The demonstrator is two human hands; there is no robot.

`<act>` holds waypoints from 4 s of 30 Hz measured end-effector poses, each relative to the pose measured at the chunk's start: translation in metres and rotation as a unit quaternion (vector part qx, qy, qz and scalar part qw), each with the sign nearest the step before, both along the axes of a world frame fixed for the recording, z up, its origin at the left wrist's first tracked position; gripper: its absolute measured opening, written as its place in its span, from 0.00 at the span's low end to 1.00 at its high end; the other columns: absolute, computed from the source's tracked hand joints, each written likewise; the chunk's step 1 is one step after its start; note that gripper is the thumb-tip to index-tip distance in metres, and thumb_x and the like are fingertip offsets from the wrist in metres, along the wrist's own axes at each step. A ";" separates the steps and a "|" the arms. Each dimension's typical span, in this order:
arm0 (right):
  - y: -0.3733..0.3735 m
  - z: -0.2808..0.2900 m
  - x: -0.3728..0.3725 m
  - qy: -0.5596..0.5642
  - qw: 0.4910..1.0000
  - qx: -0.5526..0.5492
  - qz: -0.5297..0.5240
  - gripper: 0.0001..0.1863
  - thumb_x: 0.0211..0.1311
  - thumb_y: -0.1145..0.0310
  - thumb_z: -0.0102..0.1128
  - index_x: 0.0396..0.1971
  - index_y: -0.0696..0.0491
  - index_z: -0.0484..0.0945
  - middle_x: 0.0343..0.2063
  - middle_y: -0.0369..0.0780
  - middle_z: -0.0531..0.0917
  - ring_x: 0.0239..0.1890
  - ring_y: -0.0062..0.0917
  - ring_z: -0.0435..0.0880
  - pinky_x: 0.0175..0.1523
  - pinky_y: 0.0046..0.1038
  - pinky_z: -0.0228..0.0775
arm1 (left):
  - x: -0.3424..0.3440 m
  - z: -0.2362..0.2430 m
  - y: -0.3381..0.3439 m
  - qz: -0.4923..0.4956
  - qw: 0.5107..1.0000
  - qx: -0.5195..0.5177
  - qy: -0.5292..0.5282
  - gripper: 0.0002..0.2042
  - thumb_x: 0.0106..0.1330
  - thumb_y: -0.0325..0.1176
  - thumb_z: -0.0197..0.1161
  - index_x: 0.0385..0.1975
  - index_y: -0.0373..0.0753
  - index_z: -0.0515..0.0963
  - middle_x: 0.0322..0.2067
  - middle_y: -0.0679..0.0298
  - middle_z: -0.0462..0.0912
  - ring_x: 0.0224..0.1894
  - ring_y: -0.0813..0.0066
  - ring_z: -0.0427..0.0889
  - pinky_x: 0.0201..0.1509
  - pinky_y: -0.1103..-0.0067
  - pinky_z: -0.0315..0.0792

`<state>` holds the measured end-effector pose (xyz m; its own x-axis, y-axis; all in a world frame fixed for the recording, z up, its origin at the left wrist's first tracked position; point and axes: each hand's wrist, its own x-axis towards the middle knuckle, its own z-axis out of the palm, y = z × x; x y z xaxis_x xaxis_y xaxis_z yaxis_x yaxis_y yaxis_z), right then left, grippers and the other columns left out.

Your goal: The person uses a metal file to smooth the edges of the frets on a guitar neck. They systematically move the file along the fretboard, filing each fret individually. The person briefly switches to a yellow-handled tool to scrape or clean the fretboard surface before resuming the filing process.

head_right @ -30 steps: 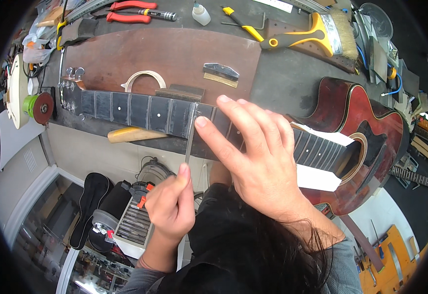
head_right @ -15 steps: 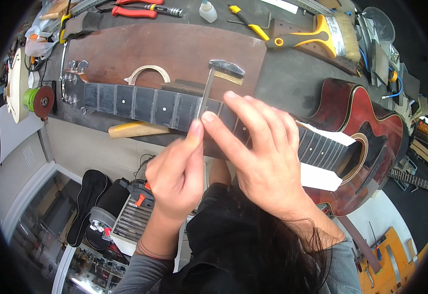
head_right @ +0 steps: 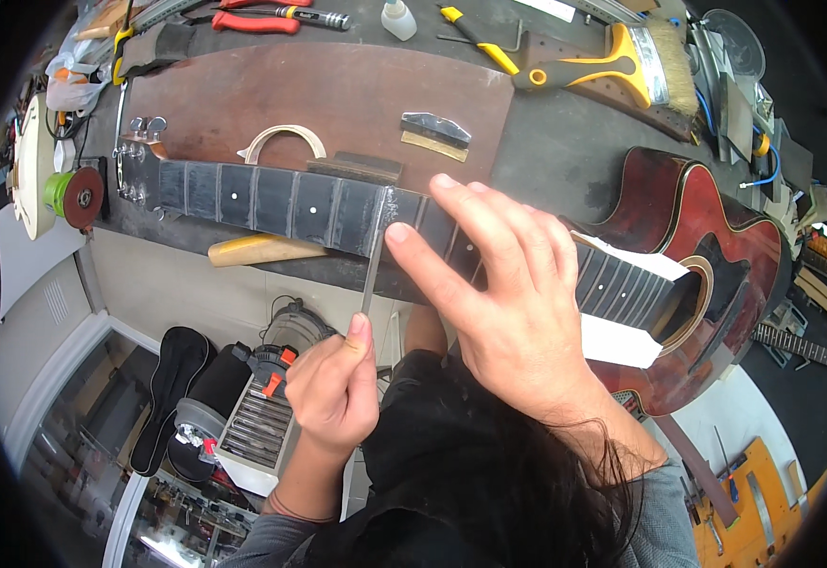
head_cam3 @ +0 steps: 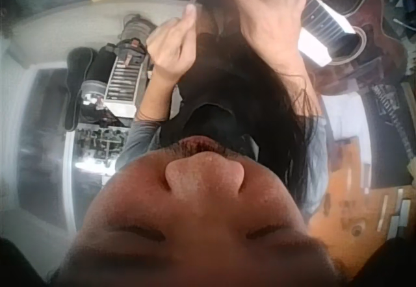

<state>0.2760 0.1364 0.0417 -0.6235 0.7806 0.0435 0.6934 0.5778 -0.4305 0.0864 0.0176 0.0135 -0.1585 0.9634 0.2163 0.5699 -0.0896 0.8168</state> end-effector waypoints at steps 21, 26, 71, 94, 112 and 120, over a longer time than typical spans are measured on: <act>0.000 -0.008 0.002 0.003 1.000 0.028 0.001 0.31 0.63 0.71 0.69 0.67 0.37 0.85 0.75 0.42 0.77 0.73 0.41 0.79 0.74 0.48 0.66 | -0.009 -0.009 -0.021 -0.029 0.999 0.034 0.000 0.27 0.56 0.10 0.70 0.60 0.27 0.87 0.21 0.65 0.69 0.18 0.67 0.71 0.23 0.72 0.69; 0.000 -0.007 0.003 0.002 1.000 0.028 0.002 0.31 0.63 0.71 0.69 0.67 0.37 0.85 0.74 0.42 0.78 0.72 0.41 0.80 0.73 0.47 0.66 | -0.005 -0.009 -0.016 -0.018 0.999 0.026 -0.001 0.25 0.58 0.09 0.71 0.59 0.27 0.86 0.20 0.63 0.71 0.17 0.67 0.72 0.24 0.71 0.69; -0.002 -0.009 0.003 0.010 1.000 0.026 -0.004 0.30 0.63 0.69 0.71 0.67 0.36 0.86 0.74 0.42 0.77 0.72 0.41 0.79 0.74 0.49 0.66 | -0.004 -0.003 -0.008 -0.012 1.000 -0.003 0.021 0.28 0.59 0.12 0.70 0.64 0.30 0.87 0.23 0.62 0.77 0.21 0.66 0.78 0.29 0.71 0.76; -0.003 -0.011 0.006 0.014 1.000 0.021 -0.001 0.31 0.64 0.69 0.67 0.69 0.39 0.85 0.76 0.42 0.76 0.74 0.41 0.77 0.75 0.48 0.65 | 0.004 0.010 0.000 -0.002 1.000 -0.027 0.013 0.27 0.60 0.10 0.69 0.63 0.26 0.86 0.24 0.57 0.81 0.20 0.64 0.80 0.27 0.69 0.74; -0.001 -0.001 0.002 0.009 1.000 0.001 -0.006 0.35 0.60 0.81 0.68 0.69 0.41 0.83 0.74 0.45 0.77 0.72 0.46 0.79 0.74 0.50 0.68 | 0.002 0.011 0.015 -0.007 1.000 -0.004 0.013 0.28 0.61 0.10 0.68 0.65 0.28 0.85 0.22 0.58 0.79 0.19 0.62 0.79 0.27 0.68 0.74; -0.002 -0.002 0.002 0.008 1.000 0.003 -0.008 0.35 0.61 0.80 0.69 0.69 0.41 0.83 0.75 0.45 0.77 0.73 0.45 0.79 0.74 0.50 0.67 | 0.004 0.012 0.038 -0.007 1.000 -0.003 0.008 0.25 0.61 0.10 0.68 0.62 0.28 0.87 0.22 0.58 0.79 0.20 0.63 0.80 0.27 0.68 0.74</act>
